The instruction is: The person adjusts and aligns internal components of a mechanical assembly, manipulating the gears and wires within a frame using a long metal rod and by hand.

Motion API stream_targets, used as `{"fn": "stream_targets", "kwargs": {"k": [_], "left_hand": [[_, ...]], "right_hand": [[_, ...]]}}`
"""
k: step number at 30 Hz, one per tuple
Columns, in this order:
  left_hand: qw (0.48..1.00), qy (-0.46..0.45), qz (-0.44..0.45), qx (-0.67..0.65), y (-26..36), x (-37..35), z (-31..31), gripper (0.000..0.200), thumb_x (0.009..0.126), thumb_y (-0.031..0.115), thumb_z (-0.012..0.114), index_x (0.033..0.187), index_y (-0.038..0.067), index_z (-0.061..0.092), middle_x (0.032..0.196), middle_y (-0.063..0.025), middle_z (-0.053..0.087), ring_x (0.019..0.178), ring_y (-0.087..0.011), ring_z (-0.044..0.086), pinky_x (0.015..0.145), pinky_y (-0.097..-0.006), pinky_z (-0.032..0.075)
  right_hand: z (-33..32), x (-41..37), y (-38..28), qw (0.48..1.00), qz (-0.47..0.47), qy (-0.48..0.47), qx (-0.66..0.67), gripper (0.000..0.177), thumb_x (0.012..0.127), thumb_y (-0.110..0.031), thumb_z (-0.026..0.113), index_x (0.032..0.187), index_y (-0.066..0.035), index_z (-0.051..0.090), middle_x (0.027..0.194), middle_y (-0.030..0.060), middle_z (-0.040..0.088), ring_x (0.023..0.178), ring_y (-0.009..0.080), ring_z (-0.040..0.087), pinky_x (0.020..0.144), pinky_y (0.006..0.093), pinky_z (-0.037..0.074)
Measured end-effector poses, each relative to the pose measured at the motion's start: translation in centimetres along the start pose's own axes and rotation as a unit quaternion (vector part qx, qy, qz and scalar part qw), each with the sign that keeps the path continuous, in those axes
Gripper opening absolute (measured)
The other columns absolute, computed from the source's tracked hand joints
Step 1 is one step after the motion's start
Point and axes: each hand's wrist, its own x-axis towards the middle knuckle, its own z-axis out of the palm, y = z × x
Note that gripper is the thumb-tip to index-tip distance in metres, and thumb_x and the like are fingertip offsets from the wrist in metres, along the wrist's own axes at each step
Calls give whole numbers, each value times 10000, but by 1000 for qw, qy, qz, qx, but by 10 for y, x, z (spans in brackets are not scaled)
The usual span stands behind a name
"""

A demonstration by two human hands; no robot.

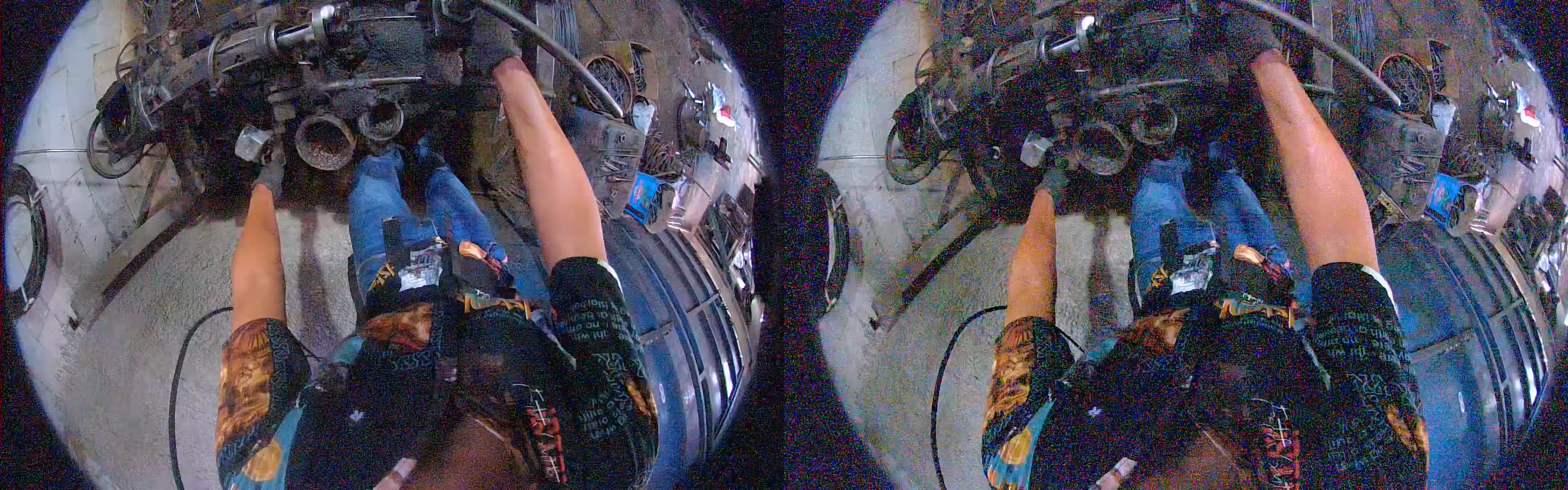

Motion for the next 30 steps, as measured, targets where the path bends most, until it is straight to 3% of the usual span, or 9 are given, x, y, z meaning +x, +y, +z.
{"fn": "stream_targets", "kwargs": {"k": [2, 5, 9, 10, 13, 17, 19, 22, 30], "left_hand": [[987, -30, 39, 155, 10, -3, -5, 624, 882, 514, 548, 1277, 33, 506, 1118, -130, 619, 1004, -330, 571, 879, -417, 456], [990, -40, -12, -134, 31, -14, 4, 540, 898, 462, 524, 1251, 54, 517, 1028, -171, 641, 928, -380, 595, 824, -460, 474], [903, 129, 386, 136, -2, 29, 43, 353, 954, 306, 413, 1201, 92, 546, 1045, -172, 629, 914, -371, 591, 736, -449, 494], [841, 171, 473, 199, -7, 33, 50, 323, 967, 267, 385, 1188, 101, 554, 1050, -172, 626, 911, -369, 591, 714, -446, 499], [926, 110, 247, 262, -7, 6, 37, 320, 962, 236, 388, 1176, 65, 552, 1027, -187, 626, 909, -375, 588, 738, -443, 492], [744, 252, 452, 422, -55, 34, 19, 329, 965, 202, 348, 1136, 18, 560, 1028, -251, 610, 916, -411, 582, 785, -475, 471], [929, 103, 216, 281, -14, -36, -9, 338, 970, 182, 331, 1147, 8, 561, 1112, -258, 585, 988, -404, 572, 843, -457, 463], [927, 77, 361, 61, -1, -66, -22, 316, 919, 136, 402, 1171, 26, 557, 1143, -253, 582, 1059, -409, 555, 913, -450, 452], [938, 98, 256, 213, 82, -217, -54, 329, 922, 193, 413, 1134, 4, 579, 1212, -221, 561, 1145, -385, 515, 971, -428, 417]], "right_hand": [[-3, 5, 10, 1000, -11, 0, -13, 249, 966, -247, 461, 778, -133, 578, 657, -50, 494, 596, 60, 441, 530, 216, 380], [-2, 11, 34, 993, -28, 111, 10, 206, 957, -201, 470, 859, -107, 625, 743, -21, 570, 676, 88, 513, 598, 249, 439], [-24, -4, 34, 981, 41, 15, 192, 199, 934, -223, 526, 954, -67, 646, 856, 27, 629, 786, 137, 566, 706, 294, 485], [-36, -24, 26, 999, 11, 43, -22, 204, 937, -220, 522, 978, -64, 646, 880, 55, 639, 820, 169, 577, 729, 311, 483], [-63, -94, -10, 782, -86, 113, -607, 230, 946, -209, 511, 1049, -55, 648, 951, 140, 669, 921, 264, 611, 799, 363, 479], [-68, -170, 8, 897, 35, 276, -343, 216, 893, -197, 564, 964, -15, 657, 938, 167, 672, 911, 278, 616, 814, 362, 468], [-78, -202, 50, 868, 146, 283, -382, 265, 814, -255, 654, 917, -11, 659, 946, 192, 660, 910, 299, 612, 832, 383, 461], [-81, -216, 106, 763, 112, 287, -568, 348, 720, -257, 710, 951, -5, 645, 958, 196, 646, 922, 315, 605, 852, 405, 454], [-88, -191, 93, 880, 228, 326, -260, 393, 648, -166, 705, 979, 10, 585, 945, 184, 622, 933, 313, 595, 841, 410, 448]]}}
